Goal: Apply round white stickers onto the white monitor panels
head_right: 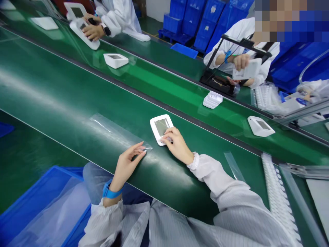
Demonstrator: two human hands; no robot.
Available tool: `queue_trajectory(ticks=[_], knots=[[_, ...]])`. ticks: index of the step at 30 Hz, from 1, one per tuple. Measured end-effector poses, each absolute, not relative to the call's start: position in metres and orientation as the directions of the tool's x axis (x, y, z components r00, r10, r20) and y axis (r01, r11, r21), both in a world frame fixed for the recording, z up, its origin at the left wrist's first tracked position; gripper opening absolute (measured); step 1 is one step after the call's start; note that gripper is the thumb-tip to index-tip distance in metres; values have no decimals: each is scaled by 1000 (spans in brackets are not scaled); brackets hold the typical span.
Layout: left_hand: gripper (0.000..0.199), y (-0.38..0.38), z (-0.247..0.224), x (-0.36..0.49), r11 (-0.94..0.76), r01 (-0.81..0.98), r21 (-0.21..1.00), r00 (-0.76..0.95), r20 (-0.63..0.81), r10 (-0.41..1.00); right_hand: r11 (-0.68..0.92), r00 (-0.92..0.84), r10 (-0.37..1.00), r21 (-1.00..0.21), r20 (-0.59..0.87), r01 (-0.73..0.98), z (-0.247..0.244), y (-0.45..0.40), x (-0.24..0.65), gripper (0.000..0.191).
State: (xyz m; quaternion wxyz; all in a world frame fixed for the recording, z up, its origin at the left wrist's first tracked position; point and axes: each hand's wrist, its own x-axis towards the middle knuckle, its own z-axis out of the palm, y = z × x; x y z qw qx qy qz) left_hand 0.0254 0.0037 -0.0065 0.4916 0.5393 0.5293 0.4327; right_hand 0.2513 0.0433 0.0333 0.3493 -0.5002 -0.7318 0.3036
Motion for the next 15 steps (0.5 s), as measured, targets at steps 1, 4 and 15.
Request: queue_trajectory(ticks=[1, 4, 15], knots=[[44, 3, -6, 25, 42, 151, 988, 64, -52, 997, 257, -229, 961, -802, 154, 539, 32, 48, 257, 8], [44, 2, -4, 24, 51, 160, 986, 57, -61, 997, 163, -212, 976, -813, 50, 559, 28, 57, 267, 7], [44, 1, -6, 23, 51, 195, 979, 57, -64, 996, 164, -219, 975, -806, 44, 568, 27, 54, 260, 8]])
